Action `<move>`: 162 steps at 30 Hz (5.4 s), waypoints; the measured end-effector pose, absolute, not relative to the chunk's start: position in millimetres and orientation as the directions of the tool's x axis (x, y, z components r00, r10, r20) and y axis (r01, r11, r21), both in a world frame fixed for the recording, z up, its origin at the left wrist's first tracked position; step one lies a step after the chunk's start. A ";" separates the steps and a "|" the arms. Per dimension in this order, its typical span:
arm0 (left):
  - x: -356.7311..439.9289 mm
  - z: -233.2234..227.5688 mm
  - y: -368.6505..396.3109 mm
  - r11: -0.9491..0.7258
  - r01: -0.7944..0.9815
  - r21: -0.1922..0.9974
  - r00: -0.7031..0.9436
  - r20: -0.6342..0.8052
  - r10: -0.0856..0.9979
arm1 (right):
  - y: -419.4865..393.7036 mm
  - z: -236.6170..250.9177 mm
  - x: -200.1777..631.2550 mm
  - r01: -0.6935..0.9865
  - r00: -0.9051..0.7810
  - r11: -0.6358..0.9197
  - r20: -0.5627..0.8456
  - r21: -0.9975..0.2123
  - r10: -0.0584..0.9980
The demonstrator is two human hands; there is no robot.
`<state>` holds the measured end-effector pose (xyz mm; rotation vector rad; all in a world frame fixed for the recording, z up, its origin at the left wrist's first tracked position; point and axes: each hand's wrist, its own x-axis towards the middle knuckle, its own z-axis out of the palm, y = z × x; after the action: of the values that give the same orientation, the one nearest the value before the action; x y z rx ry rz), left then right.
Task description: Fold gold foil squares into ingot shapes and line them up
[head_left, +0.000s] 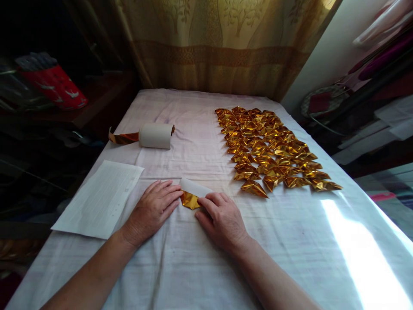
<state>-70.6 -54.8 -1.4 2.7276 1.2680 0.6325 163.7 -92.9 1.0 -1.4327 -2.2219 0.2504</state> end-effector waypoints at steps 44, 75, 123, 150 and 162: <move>-51.6 9.0 -63.8 -0.647 0.696 0.312 0.565 0.318 0.761 | -74.8 9.2 160.6 0.898 -0.267 0.273 0.067 -0.345 0.961; -41.6 -3.2 -66.0 -0.525 0.812 0.254 0.456 0.286 0.843 | -74.7 -6.4 163.8 0.873 -0.269 0.354 0.274 -0.335 0.923; -62.4 -8.4 -91.5 -0.659 0.750 0.051 0.653 0.093 0.751 | -92.5 -1.3 179.3 0.916 -0.342 0.329 -0.017 -0.229 0.940; -27.7 9.4 -67.0 -0.405 0.867 0.289 0.354 0.214 0.911 | -94.9 -9.4 183.3 0.857 -0.290 0.347 0.201 -0.380 0.936; -20.7 9.3 -72.6 -0.714 0.689 0.125 0.538 0.572 0.619 | -90.8 -1.3 181.6 0.811 -0.231 0.455 0.514 -0.367 0.826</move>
<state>-20.7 -72.6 9.3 2.8548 1.2196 0.9862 181.6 -90.8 -1.3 -1.3618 -2.0468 0.0289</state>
